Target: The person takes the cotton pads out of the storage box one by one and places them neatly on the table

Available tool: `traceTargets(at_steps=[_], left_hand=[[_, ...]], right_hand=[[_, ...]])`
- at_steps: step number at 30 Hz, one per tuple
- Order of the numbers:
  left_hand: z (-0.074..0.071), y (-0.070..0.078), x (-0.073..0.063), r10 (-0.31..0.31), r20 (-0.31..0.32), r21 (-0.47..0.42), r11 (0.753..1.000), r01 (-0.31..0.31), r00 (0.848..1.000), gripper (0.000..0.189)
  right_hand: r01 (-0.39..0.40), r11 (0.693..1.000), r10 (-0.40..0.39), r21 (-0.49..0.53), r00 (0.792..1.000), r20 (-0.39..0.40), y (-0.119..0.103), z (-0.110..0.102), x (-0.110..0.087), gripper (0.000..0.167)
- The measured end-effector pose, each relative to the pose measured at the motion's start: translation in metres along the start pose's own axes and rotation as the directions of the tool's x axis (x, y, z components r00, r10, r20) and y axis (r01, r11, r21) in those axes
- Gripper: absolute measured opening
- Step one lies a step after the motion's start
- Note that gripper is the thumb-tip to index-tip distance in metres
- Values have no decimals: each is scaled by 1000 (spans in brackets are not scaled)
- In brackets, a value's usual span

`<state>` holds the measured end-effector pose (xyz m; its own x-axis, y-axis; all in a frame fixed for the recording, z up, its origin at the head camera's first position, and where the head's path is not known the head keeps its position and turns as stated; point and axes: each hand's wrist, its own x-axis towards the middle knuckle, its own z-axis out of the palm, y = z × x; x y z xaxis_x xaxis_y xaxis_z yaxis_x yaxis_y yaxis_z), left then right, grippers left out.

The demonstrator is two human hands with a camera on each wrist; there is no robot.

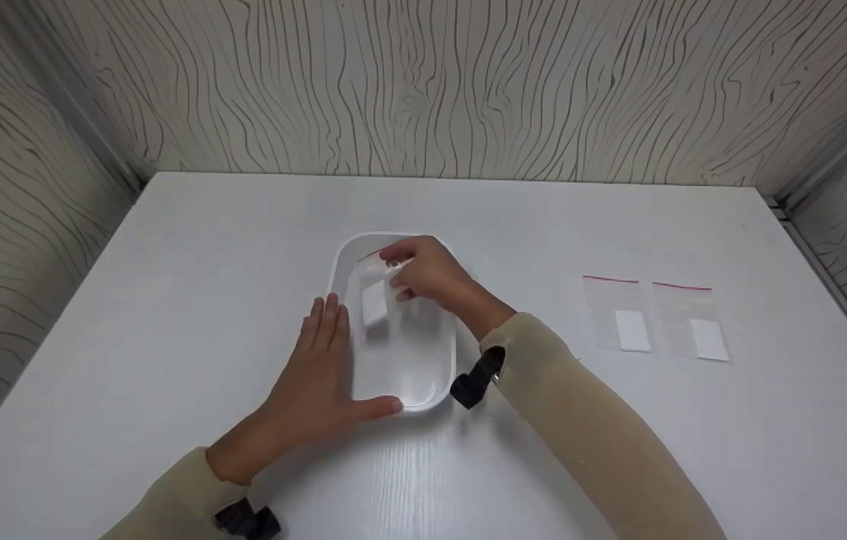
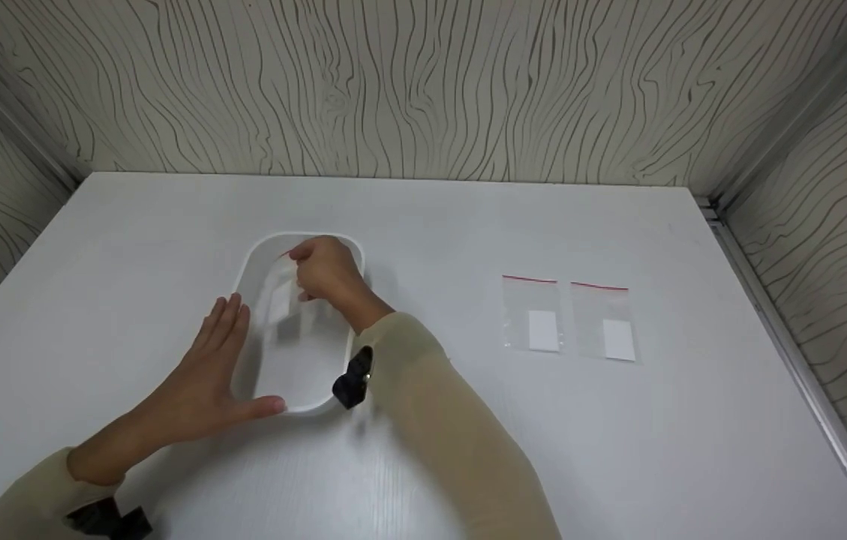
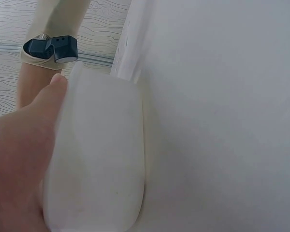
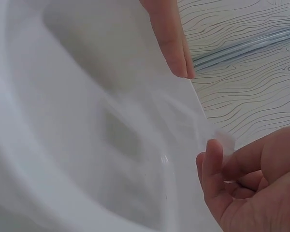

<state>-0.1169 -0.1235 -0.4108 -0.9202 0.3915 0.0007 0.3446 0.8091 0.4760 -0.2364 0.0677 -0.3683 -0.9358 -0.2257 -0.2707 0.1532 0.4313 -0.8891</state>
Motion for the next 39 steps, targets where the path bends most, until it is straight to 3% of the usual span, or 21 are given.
traceTargets(at_steps=[12, 24, 39], left_hand=[[1, -1, 0, -15, -9, -21, 1000, 15, 1000, 136], [2, -1, -2, -6, -17, -18, 1000, 5, 1000, 135], [4, -1, 0, -19, -19, 2, 1000, 19, 1000, 135]], right_hand=[[-18, 998, 20, 62, 999, -29, -2, -13, -6, 44], [-24, 985, 22, 173, 1000, 12, 2, -24, -10, 43], [15, 970, -14, 243, 1000, -8, 12, -31, -12, 40]])
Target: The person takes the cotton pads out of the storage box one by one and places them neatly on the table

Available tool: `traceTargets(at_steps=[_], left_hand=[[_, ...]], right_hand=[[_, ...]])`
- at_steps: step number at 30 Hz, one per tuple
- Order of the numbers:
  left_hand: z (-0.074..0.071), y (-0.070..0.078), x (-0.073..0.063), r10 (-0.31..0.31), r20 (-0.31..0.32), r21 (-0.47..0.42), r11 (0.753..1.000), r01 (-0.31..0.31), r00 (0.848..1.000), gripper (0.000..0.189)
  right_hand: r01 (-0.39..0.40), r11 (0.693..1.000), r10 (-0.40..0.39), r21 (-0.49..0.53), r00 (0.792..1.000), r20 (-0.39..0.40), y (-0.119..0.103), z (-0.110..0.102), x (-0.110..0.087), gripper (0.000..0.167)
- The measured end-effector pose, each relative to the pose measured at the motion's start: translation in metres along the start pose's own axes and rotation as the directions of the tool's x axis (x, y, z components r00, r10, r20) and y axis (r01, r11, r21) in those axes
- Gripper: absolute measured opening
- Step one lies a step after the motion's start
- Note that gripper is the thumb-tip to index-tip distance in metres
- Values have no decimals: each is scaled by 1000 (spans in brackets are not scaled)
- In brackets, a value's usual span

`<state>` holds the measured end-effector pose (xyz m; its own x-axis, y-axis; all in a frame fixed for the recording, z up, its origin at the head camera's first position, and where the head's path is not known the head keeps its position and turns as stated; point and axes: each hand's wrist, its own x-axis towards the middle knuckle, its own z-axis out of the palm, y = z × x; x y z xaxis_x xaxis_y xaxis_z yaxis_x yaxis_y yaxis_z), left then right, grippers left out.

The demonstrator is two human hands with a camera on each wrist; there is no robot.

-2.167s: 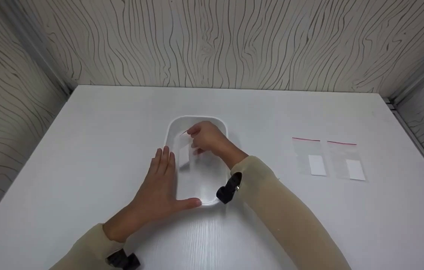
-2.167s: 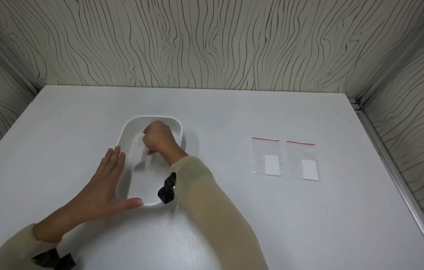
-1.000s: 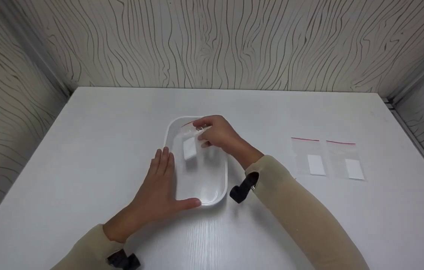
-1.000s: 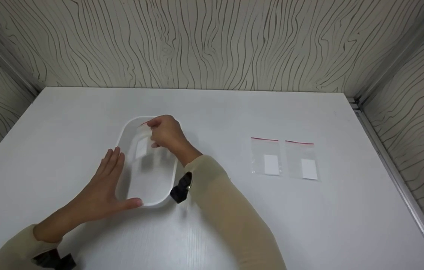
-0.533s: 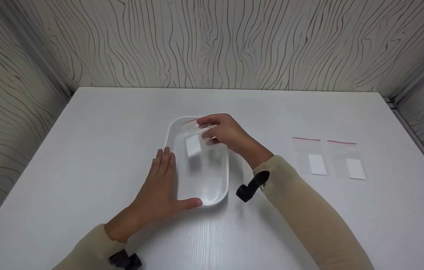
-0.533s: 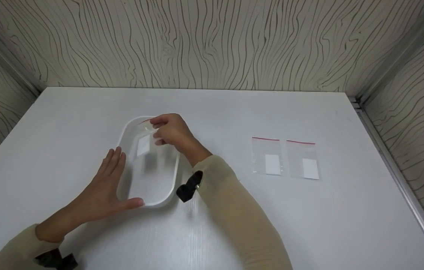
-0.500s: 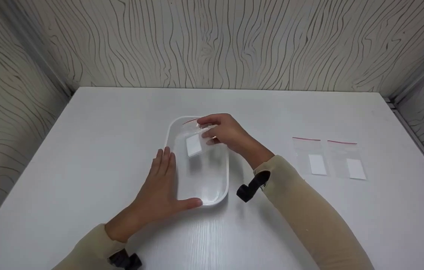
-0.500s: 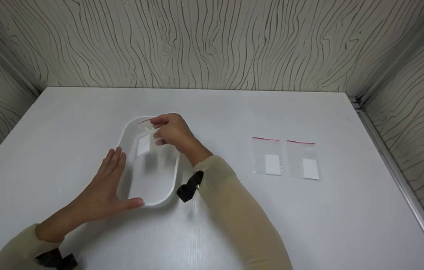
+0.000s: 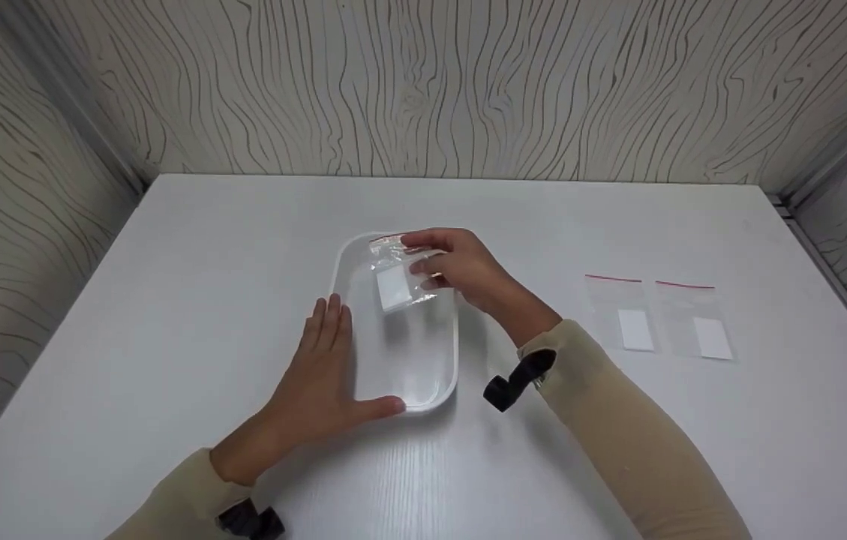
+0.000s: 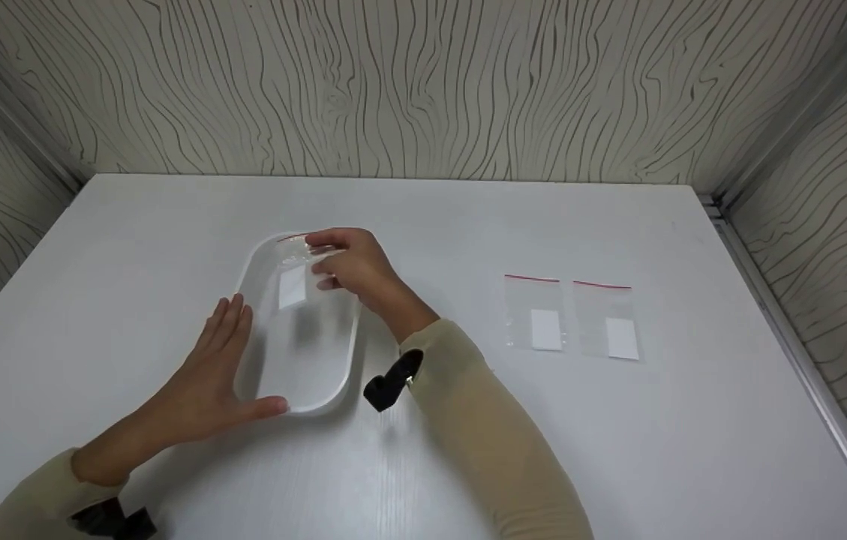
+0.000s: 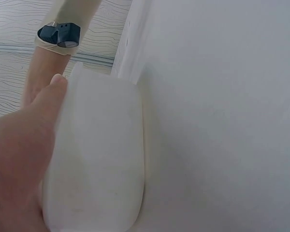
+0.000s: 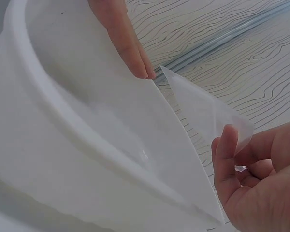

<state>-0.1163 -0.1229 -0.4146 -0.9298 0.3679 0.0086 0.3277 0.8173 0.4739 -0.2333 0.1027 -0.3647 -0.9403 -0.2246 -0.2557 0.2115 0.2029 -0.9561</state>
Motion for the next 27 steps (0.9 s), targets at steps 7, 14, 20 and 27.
traceTargets(at_steps=[7, 14, 20, 27], left_hand=[[1, 0, -1, 15, -12, 0, 1000, -15, 1000, 135], [0, 0, 0, 35, -10, 25, 999, -35, 999, 134], [-1, 0, -1, 14, 4, 3, 1000, -14, 1000, 135], [-2, 0, -1, -1, 21, -2, 1000, 1, 1000, 137]], right_hand=[[2, 1000, -2, -20, 1000, -3, 4, -9, -2, 41], [5, 1000, -5, -2, 1000, -9, 6, -17, -5, 42], [-2, 1000, 2, -1, 1000, -8, 6, -21, -7, 43], [9, 1000, -10, -24, 1000, -13, 5, -32, -14, 44]])
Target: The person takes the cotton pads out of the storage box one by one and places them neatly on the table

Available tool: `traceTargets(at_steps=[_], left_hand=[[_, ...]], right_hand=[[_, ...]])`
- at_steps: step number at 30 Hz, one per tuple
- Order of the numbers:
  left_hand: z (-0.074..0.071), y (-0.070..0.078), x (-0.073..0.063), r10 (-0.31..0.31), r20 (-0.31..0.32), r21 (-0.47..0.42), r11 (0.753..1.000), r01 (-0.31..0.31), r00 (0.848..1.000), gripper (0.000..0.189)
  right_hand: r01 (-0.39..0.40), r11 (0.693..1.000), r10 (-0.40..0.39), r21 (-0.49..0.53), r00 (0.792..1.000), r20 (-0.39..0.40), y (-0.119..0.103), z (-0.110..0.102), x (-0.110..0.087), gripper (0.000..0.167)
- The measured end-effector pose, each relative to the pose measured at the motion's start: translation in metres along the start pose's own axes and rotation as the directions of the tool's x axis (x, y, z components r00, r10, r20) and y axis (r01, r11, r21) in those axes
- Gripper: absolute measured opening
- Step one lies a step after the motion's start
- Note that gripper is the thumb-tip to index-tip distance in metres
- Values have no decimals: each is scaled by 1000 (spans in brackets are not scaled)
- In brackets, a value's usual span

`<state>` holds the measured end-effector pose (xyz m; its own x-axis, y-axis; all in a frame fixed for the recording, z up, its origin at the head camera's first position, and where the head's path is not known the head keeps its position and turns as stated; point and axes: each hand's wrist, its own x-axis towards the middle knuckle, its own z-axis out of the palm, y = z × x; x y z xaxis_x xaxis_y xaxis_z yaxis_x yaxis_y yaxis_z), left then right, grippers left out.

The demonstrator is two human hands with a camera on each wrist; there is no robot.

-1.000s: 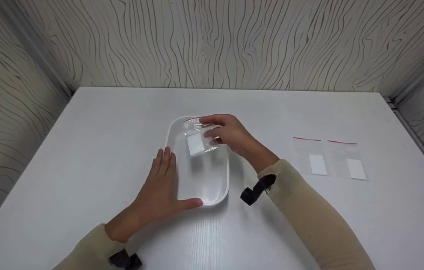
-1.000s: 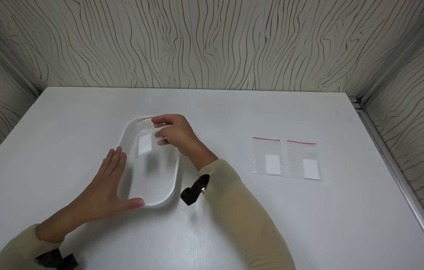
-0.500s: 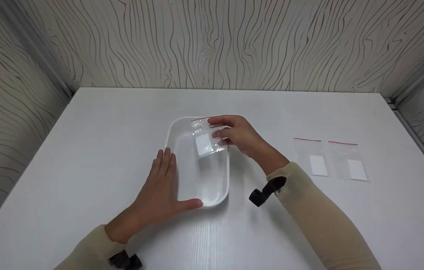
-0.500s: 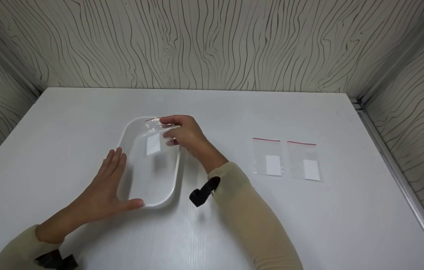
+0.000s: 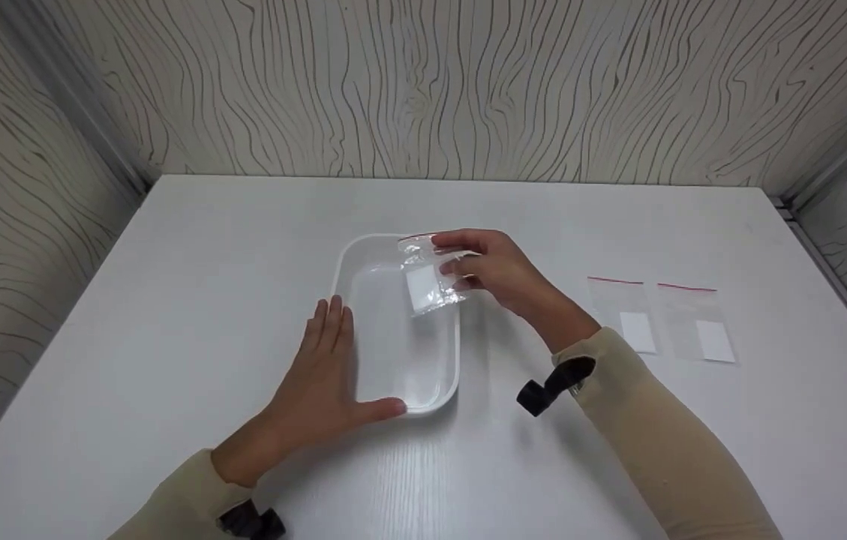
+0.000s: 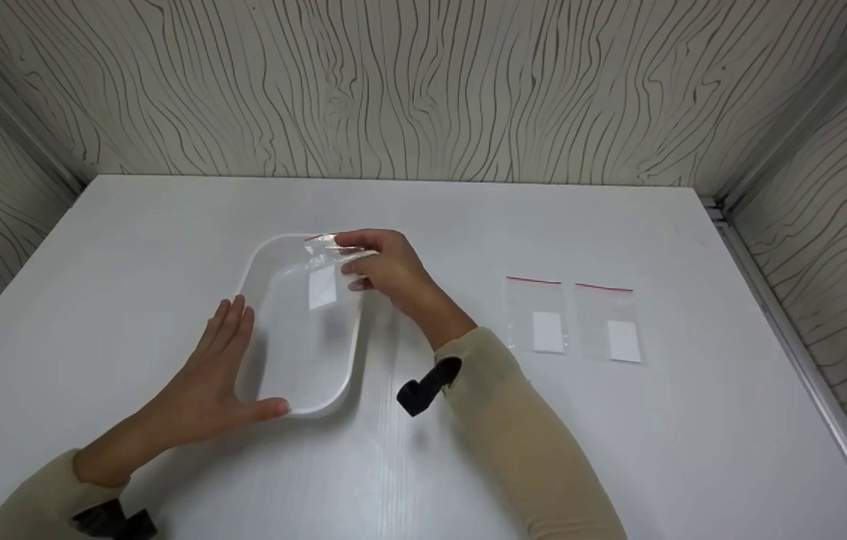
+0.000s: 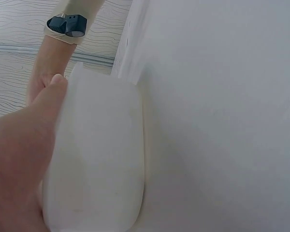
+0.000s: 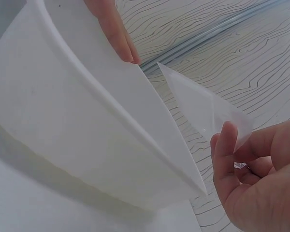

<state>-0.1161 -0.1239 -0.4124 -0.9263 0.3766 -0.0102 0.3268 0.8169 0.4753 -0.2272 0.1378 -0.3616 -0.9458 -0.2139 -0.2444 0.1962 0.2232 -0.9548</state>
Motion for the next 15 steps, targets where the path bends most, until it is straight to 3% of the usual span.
traceTargets(at_steps=[15], left_hand=[[3, 0, 1, 18, -27, -3, 1000, -18, 999, 133]], right_hand=[[28, 999, -28, 34, 1000, -1, 10, -35, -11, 48]])
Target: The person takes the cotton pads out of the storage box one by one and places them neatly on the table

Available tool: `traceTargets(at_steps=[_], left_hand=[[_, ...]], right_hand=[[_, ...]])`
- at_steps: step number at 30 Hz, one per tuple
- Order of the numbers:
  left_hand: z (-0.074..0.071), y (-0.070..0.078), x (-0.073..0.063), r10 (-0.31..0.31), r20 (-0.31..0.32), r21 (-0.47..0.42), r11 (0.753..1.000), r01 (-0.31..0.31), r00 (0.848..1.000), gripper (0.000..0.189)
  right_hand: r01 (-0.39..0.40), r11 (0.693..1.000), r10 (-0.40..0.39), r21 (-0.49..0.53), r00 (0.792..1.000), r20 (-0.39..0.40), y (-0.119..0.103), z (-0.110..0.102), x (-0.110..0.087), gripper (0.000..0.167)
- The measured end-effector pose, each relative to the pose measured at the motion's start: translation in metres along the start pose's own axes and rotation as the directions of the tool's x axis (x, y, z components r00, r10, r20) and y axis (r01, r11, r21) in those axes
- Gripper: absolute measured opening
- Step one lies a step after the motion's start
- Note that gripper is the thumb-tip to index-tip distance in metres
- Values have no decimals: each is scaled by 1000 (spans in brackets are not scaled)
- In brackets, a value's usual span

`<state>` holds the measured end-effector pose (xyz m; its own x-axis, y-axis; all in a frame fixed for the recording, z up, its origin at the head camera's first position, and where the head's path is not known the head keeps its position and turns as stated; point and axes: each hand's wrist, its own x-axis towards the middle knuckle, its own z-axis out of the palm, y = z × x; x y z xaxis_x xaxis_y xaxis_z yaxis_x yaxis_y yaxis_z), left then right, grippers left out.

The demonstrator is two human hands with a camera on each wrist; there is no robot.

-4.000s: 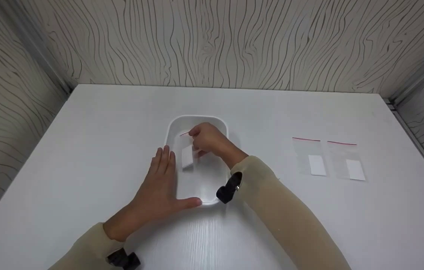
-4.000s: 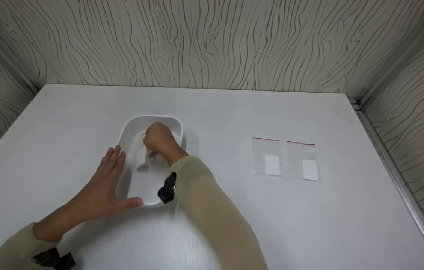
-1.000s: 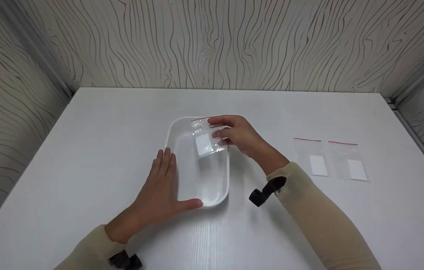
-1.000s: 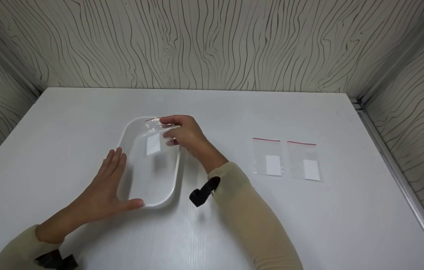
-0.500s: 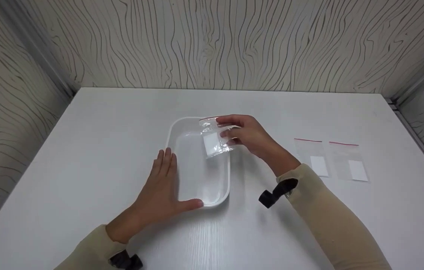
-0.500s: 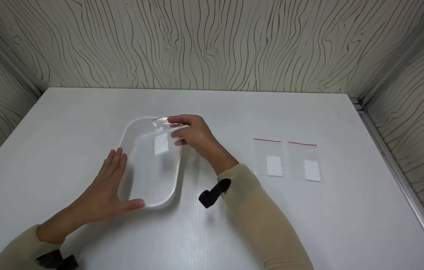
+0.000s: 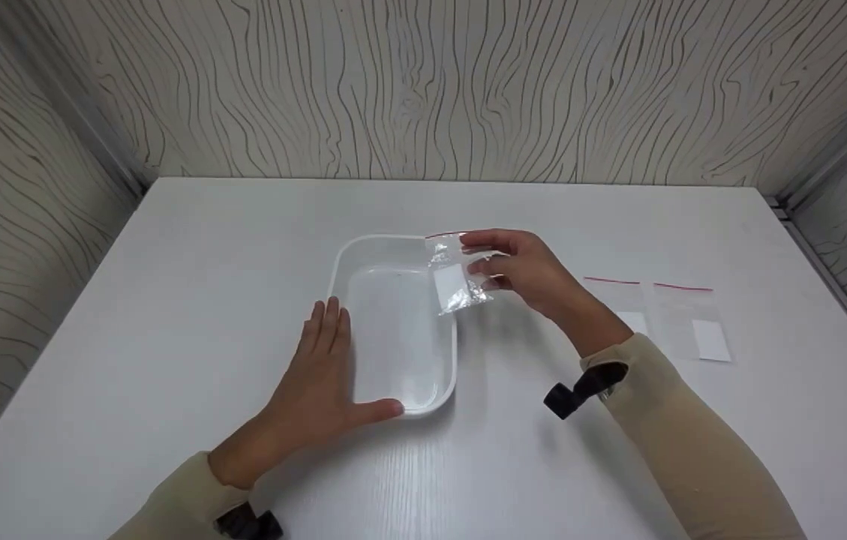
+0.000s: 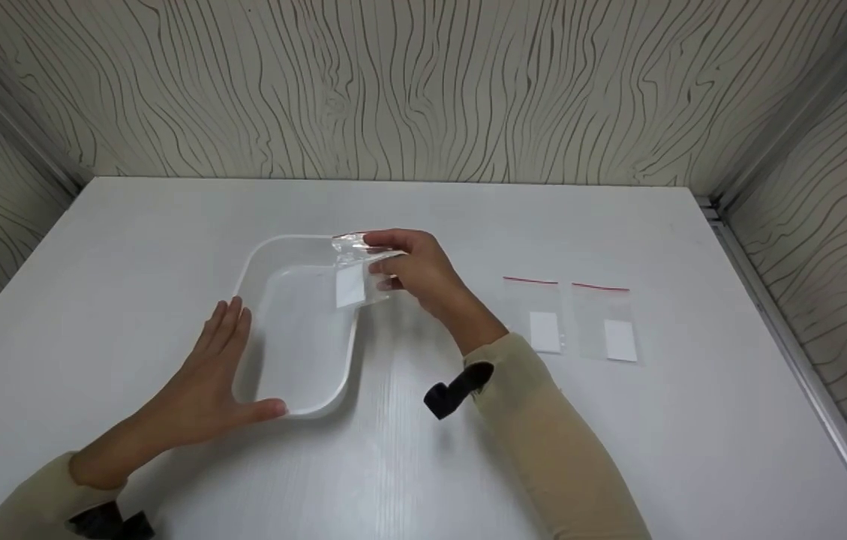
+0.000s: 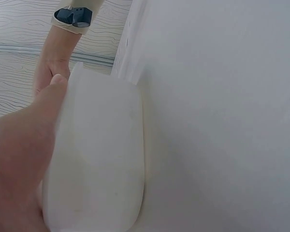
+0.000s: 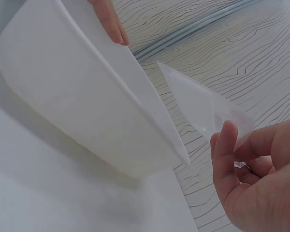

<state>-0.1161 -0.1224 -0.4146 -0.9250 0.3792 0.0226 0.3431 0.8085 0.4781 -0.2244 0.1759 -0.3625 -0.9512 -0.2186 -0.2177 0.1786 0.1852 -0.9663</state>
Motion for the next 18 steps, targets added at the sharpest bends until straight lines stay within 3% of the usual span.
traceTargets(at_steps=[18], left_hand=[[0, 0, -1, -3, 5, 1, 1000, 3, 1000, 134]], right_hand=[[-8, 999, 7, -39, 999, -32, -1, -34, -16, 49]])
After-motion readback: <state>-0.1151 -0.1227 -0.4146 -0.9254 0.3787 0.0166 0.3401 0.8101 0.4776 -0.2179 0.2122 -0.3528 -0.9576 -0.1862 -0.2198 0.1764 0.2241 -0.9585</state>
